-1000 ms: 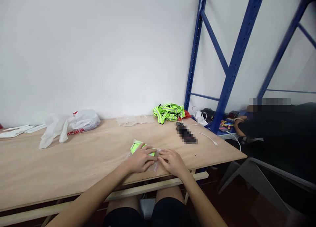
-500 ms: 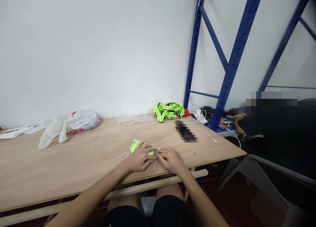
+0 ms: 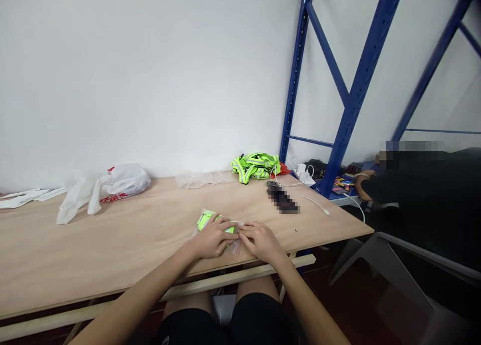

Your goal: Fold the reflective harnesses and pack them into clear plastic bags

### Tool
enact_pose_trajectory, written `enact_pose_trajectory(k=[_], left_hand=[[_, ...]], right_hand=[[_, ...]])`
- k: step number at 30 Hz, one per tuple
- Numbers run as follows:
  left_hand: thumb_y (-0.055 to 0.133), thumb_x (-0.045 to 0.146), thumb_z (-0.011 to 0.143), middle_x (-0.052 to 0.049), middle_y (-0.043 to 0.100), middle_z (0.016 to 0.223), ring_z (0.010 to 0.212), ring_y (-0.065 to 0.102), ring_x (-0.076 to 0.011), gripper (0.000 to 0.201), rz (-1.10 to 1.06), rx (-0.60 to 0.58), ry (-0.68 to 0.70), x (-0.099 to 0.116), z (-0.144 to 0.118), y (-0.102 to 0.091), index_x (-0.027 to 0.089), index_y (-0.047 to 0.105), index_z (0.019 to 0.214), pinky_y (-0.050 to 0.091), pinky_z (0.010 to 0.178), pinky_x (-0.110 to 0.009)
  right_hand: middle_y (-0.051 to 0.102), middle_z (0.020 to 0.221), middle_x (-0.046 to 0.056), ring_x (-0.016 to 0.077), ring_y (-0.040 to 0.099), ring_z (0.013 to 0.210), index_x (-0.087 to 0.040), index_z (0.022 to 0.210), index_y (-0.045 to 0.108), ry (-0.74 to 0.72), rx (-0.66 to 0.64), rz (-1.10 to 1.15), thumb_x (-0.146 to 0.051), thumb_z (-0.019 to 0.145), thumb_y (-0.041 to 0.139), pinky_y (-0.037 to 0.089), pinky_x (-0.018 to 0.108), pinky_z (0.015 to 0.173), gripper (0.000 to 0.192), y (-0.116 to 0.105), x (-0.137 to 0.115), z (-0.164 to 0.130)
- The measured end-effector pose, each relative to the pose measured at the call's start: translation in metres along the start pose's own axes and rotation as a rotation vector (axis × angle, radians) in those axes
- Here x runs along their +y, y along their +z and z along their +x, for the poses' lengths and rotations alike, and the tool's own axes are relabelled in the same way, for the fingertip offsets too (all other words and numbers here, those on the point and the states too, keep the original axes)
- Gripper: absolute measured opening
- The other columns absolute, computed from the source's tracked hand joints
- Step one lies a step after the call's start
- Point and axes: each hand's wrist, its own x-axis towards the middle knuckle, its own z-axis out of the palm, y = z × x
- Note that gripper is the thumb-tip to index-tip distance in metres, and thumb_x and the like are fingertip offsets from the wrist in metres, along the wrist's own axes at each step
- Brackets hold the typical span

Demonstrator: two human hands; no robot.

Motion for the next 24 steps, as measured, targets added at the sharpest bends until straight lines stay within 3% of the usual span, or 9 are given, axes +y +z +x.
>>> enact_pose_trajectory(k=[17,24], left_hand=[[0.048,0.03,0.098,-0.004,0.06,0.14,0.124,0.052,-0.0278,0.029,0.004,0.007,-0.008,0.0034,0.0007,0.0003,0.032,0.071,0.117,0.028,0.11,-0.053],[0.047,0.025,0.098,-0.004,0.06,0.14,0.124,0.053,-0.0261,0.031,-0.014,0.008,-0.001,0.003,0.0005,-0.0022,0.031,0.068,0.12,0.03,0.11,-0.05]], right_hand=[[0.079,0.103,0.004,0.0211,0.068,0.105,-0.025,0.093,0.08,0.029,-0.01,-0.023,-0.016,0.092,0.053,0.051,0.034,0.096,0.028,-0.0027,-0.0034,0.0028],[0.078,0.109,0.004,0.0215,0.067,0.109,-0.025,0.104,0.078,-0.003,0.004,-0.012,-0.017,0.093,0.054,0.05,0.036,0.099,0.027,-0.0036,-0.0035,0.0012]])
